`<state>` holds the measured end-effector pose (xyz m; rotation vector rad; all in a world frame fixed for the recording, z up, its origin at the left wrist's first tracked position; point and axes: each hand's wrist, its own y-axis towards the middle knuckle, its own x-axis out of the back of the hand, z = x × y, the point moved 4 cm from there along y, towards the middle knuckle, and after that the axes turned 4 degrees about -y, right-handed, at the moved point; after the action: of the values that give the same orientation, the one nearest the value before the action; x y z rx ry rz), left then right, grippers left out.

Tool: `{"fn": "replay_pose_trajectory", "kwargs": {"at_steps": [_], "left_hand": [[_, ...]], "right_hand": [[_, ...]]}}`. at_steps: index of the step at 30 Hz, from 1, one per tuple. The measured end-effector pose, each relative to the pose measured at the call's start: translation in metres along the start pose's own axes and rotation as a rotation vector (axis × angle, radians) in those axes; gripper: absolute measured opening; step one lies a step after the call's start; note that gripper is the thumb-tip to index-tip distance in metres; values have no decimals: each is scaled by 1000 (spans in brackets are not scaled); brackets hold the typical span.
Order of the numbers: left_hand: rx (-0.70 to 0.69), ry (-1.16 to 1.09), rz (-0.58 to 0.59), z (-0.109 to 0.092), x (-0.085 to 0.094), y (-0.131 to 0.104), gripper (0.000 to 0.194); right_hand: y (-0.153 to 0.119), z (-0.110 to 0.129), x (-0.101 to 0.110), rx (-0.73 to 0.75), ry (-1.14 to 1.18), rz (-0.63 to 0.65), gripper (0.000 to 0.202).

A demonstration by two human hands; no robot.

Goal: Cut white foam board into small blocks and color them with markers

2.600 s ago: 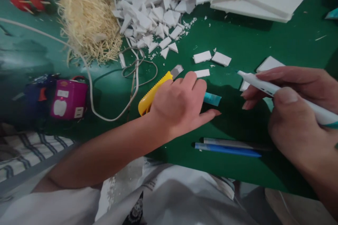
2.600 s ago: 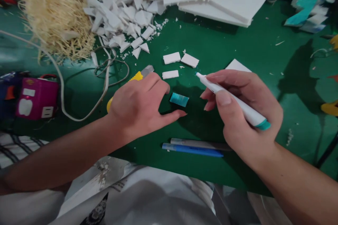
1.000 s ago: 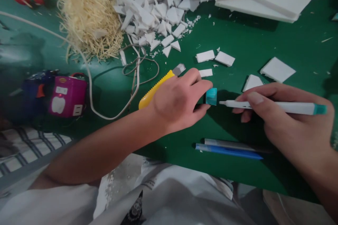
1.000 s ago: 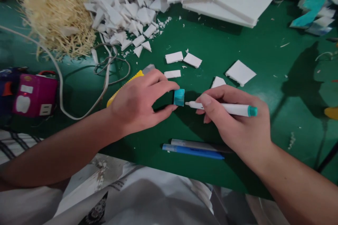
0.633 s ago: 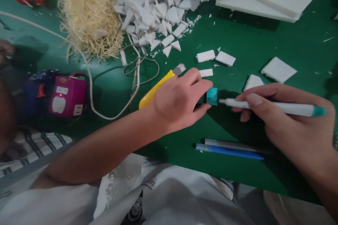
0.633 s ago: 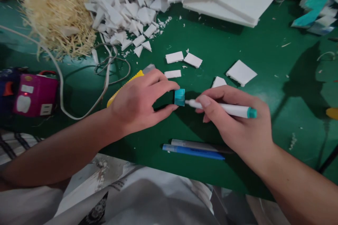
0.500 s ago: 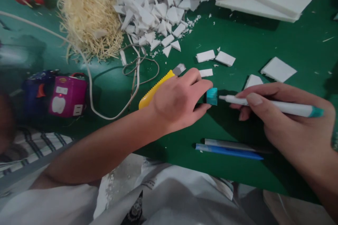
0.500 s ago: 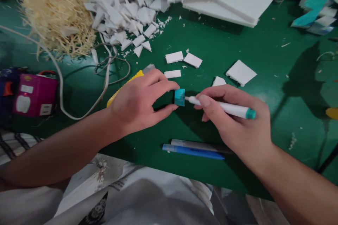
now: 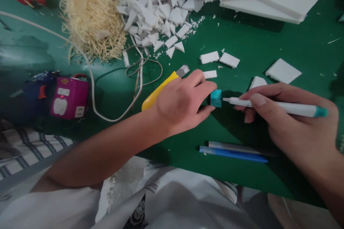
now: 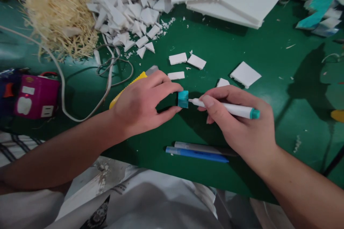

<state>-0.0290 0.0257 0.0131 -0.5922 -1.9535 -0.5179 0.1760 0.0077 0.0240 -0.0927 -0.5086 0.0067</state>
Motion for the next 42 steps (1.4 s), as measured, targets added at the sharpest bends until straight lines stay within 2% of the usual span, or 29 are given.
{"fn": "replay_pose_trajectory", "kwargs": {"at_steps": [4,14,18,20,25,29,37,42], "left_hand": [[1,4,-5,0,0,0,28],[6,-2,38,1,-1,0,27],[15,0,40,1,-1,0,27],[6,-1,34,1,-2,0,27],[7,4,17,1,-1,0,27],[17,10,38,0,0,0,26],[35,2,46,0,0,1,27],[20,-3,46,0,0,1,28]], "right_hand": [[0,-1,3,13,-31,-44,8],[0,1,3,52,-31,18,16],[0,2,2,46,-24,5,8],[-1,3,1,45,-28,28,14],[-2,3,4,24,-72,-32,9],[0,4,2,23,-71,15,17],[0,3,2,15,-29,-52,4],[-1,2,0,16,-20,24,13]]}}
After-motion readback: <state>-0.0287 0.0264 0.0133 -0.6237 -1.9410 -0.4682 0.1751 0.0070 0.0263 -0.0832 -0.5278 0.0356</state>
